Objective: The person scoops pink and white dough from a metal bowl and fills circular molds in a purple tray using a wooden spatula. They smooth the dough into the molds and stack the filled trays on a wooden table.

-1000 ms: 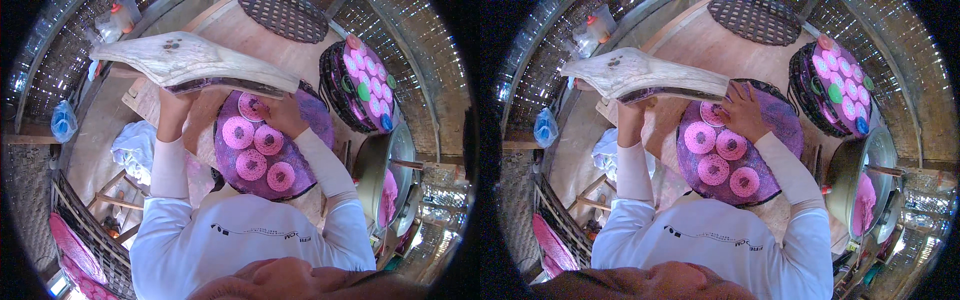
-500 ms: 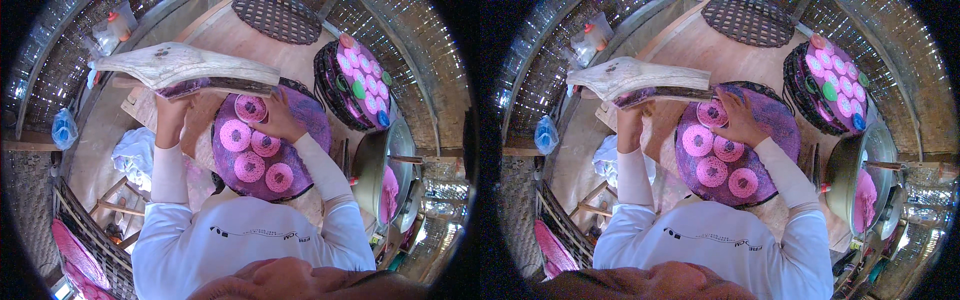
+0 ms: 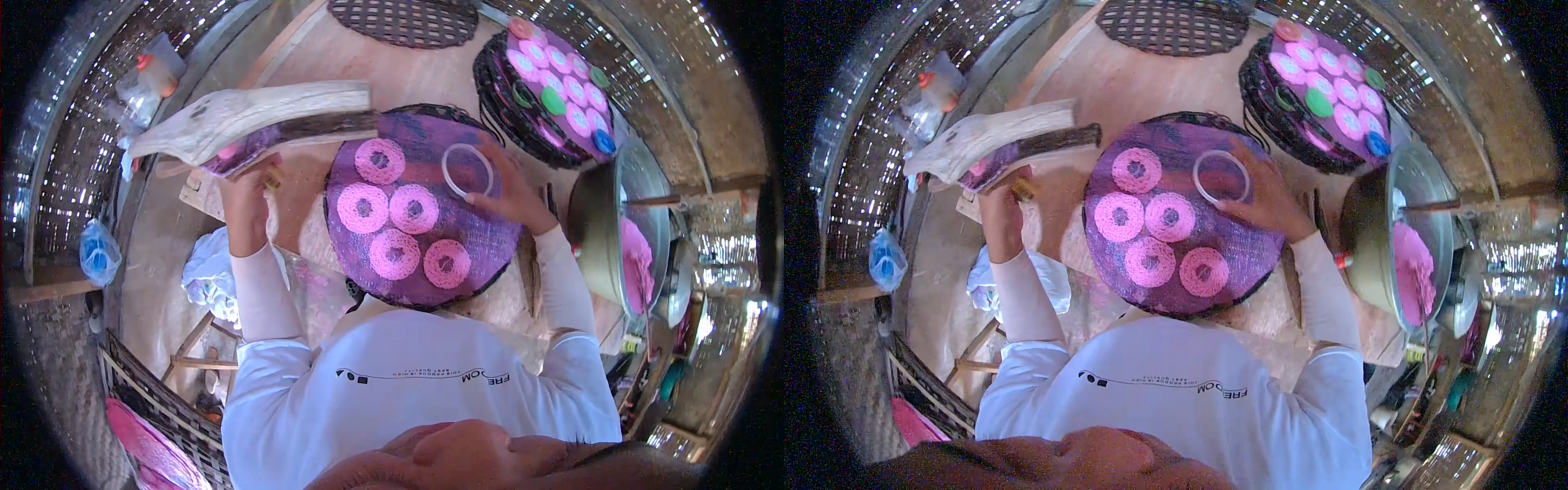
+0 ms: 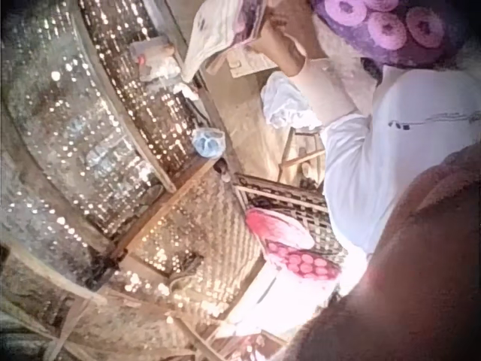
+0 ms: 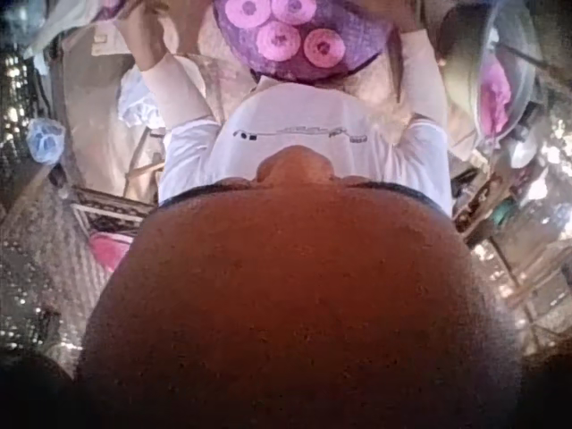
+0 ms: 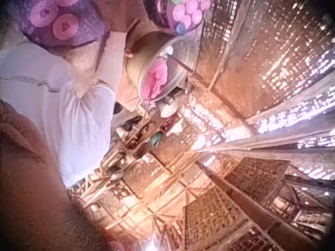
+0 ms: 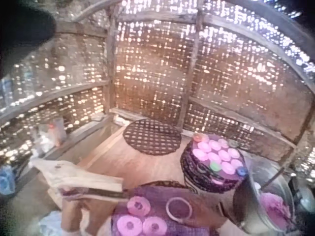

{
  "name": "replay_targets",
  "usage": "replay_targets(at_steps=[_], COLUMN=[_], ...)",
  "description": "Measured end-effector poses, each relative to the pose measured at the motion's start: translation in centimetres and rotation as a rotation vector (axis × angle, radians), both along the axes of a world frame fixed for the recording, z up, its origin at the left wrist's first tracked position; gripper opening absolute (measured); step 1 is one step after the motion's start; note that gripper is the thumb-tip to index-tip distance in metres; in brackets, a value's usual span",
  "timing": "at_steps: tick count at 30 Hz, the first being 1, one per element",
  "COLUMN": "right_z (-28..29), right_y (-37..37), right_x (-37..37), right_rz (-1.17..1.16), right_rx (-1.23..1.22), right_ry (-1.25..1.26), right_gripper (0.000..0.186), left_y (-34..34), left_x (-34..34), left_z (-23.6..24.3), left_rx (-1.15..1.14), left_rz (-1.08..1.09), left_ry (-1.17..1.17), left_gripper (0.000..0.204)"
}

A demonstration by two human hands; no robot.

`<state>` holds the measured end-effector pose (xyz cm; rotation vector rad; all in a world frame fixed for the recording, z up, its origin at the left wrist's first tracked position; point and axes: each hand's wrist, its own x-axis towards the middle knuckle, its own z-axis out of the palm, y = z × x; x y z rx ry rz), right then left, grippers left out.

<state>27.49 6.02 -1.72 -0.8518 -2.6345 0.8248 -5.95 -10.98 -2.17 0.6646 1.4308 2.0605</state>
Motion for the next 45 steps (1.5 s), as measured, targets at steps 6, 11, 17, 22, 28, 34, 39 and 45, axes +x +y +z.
replay_targets(at_steps=[6,11,17,22,28,34,39,45], right_z=[-1.5,-2.6,-2.1,3.7,1.9,2.7,2.0,0.0], right_y=[-6.4,-8.8,-9.2,-11.7,-13.8,-12.6,-11.9,-11.5], right_x=[7.0,7.7,8.9,7.2,12.1,19.2,20.7,21.2], right_rz=[-0.211,-0.274,-0.255,0.147,0.062,-0.248,-0.264,-0.232], right_rx=[0.068,0.097,0.092,-0.959,-0.857,-0.755,-0.801,-0.829], right_ry=[-0.189,-0.288,0.151,0.554,0.403,0.746,0.810,0.727], right_gripper=[0.091,0.094,0.096,0.076,0.039,0.027,0.026,0.025], left_y=[-0.1,-0.5,-3.1,-2.8,-2.4,-4.9,-4.7,-5.5], left_x=[0.7,3.0,8.0,14.5,25.2,32.3,34.1,33.5], left_z=[-0.3,0.1,2.5,4.3,4.7,-2.6,-6.2,-6.2], left_rx=[0.002,-0.011,-0.085,-0.026,-0.170,-0.432,-0.616,-0.689], left_rz=[-0.078,-0.206,-0.295,-0.417,-0.021,-0.229,-0.242,-0.300], left_ry=[0.093,0.114,0.269,0.967,1.243,1.462,1.528,1.636], left_gripper=[0.019,0.022,0.023,0.034,0.041,0.030,0.028,0.027])
